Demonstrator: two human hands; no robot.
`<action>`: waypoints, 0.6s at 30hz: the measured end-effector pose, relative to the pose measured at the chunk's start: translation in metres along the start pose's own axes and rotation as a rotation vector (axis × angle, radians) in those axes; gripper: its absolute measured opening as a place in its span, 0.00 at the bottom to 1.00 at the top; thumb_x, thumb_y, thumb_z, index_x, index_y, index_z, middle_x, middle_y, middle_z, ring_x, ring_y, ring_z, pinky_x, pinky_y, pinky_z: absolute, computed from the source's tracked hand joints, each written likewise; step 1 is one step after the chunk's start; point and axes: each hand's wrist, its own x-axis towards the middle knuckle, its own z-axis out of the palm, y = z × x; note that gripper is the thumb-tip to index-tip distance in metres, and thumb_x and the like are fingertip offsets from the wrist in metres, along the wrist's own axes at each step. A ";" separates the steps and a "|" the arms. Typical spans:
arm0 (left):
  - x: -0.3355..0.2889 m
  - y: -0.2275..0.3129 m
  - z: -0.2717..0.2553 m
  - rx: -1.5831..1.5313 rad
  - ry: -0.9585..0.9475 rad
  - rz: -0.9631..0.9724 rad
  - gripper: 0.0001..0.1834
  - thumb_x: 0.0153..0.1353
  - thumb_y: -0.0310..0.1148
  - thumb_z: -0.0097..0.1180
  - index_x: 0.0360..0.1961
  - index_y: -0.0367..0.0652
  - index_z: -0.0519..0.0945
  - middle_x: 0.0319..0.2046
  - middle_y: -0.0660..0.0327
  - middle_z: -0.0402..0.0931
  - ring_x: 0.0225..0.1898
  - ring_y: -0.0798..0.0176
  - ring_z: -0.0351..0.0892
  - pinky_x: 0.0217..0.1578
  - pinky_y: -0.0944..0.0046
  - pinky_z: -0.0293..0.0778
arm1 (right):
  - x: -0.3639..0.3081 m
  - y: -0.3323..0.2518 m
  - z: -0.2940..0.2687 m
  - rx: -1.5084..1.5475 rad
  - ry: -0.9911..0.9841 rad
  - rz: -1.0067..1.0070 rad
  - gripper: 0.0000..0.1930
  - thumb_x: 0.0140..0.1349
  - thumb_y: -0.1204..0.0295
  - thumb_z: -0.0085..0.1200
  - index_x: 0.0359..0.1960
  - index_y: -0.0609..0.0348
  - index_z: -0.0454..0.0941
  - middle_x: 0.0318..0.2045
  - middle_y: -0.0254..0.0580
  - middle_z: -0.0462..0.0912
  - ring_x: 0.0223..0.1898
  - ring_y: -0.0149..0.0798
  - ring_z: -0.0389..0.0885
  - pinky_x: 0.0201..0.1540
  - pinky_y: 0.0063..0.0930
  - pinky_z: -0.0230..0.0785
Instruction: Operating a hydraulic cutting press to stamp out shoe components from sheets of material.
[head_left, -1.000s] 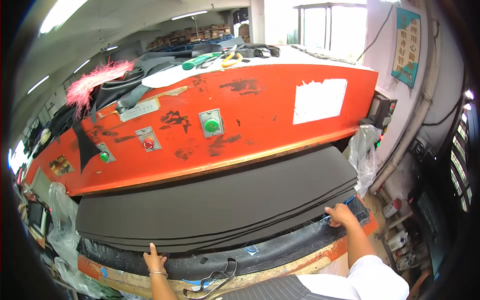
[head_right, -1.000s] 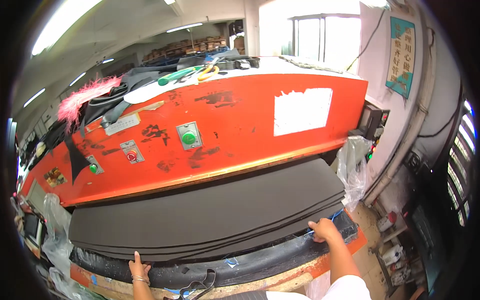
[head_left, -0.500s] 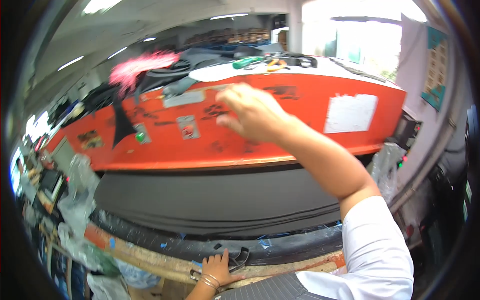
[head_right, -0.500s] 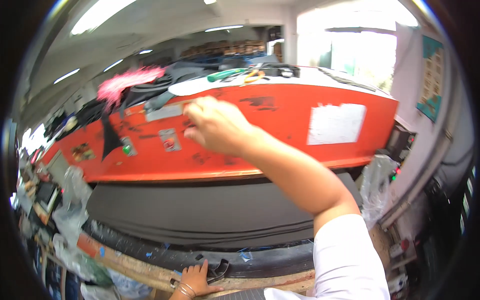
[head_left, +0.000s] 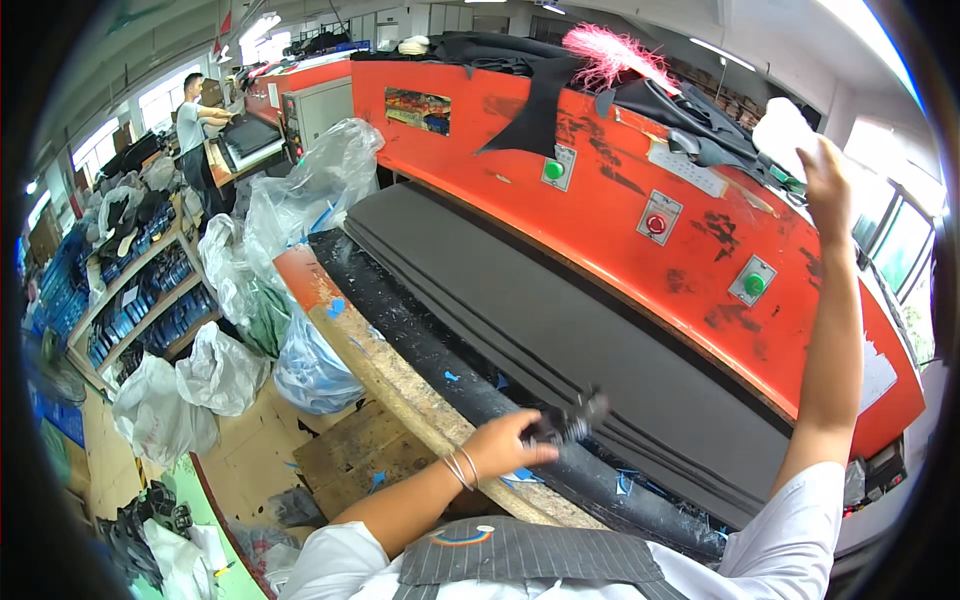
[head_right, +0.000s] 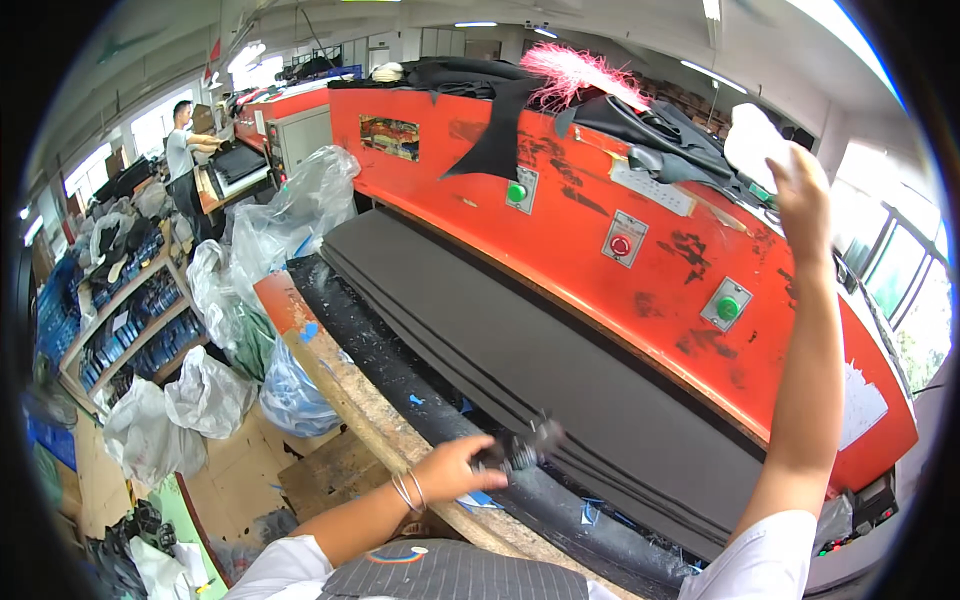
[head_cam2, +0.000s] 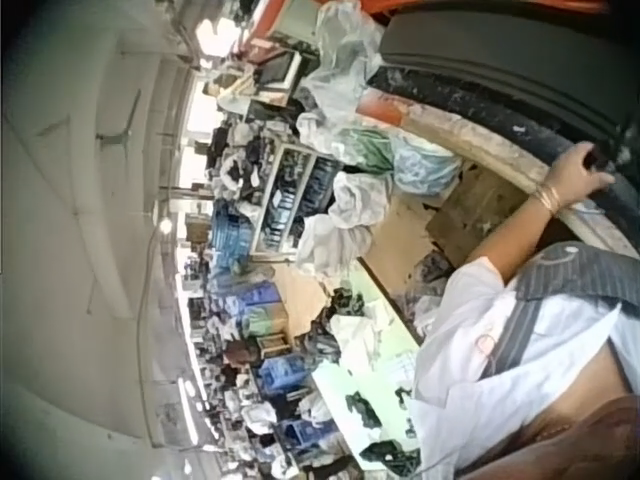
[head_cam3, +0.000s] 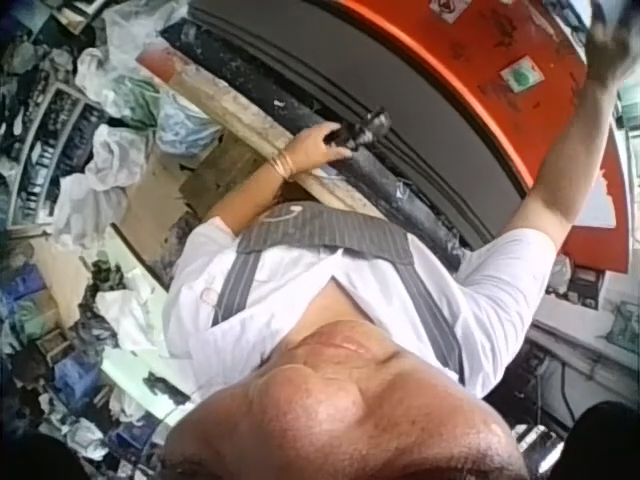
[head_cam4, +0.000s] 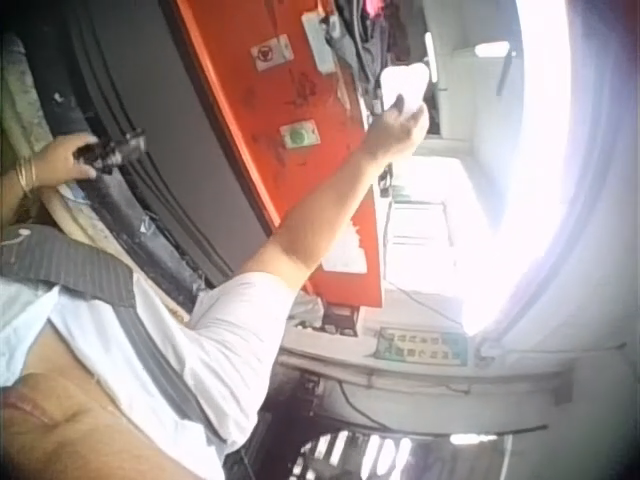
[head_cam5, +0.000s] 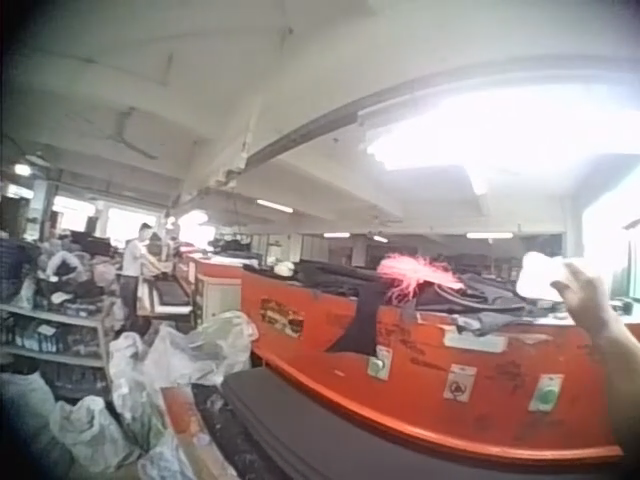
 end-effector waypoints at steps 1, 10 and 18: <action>0.004 -0.008 -0.010 -0.237 -0.008 -0.066 0.36 0.59 0.60 0.56 0.53 0.38 0.74 0.43 0.54 0.77 0.41 0.61 0.80 0.42 0.61 0.76 | -0.008 -0.004 -0.016 0.044 -0.020 0.076 0.20 0.62 0.62 0.57 0.51 0.61 0.74 0.45 0.50 0.80 0.43 0.46 0.81 0.49 0.34 0.71; 0.040 -0.035 -0.057 -1.413 -0.019 -0.145 0.38 0.59 0.65 0.48 0.61 0.50 0.66 0.48 0.51 0.76 0.46 0.55 0.80 0.33 0.60 0.84 | -0.191 -0.143 -0.153 1.175 -0.066 1.225 0.15 0.67 0.68 0.51 0.51 0.61 0.68 0.36 0.41 0.79 0.29 0.33 0.81 0.16 0.24 0.73; 0.050 -0.013 -0.024 -1.458 -0.426 -0.318 0.29 0.68 0.61 0.34 0.64 0.60 0.59 0.53 0.47 0.73 0.52 0.45 0.77 0.48 0.48 0.76 | -0.311 -0.289 -0.185 1.575 -0.288 1.869 0.19 0.69 0.56 0.46 0.48 0.60 0.70 0.32 0.42 0.80 0.21 0.32 0.78 0.11 0.22 0.65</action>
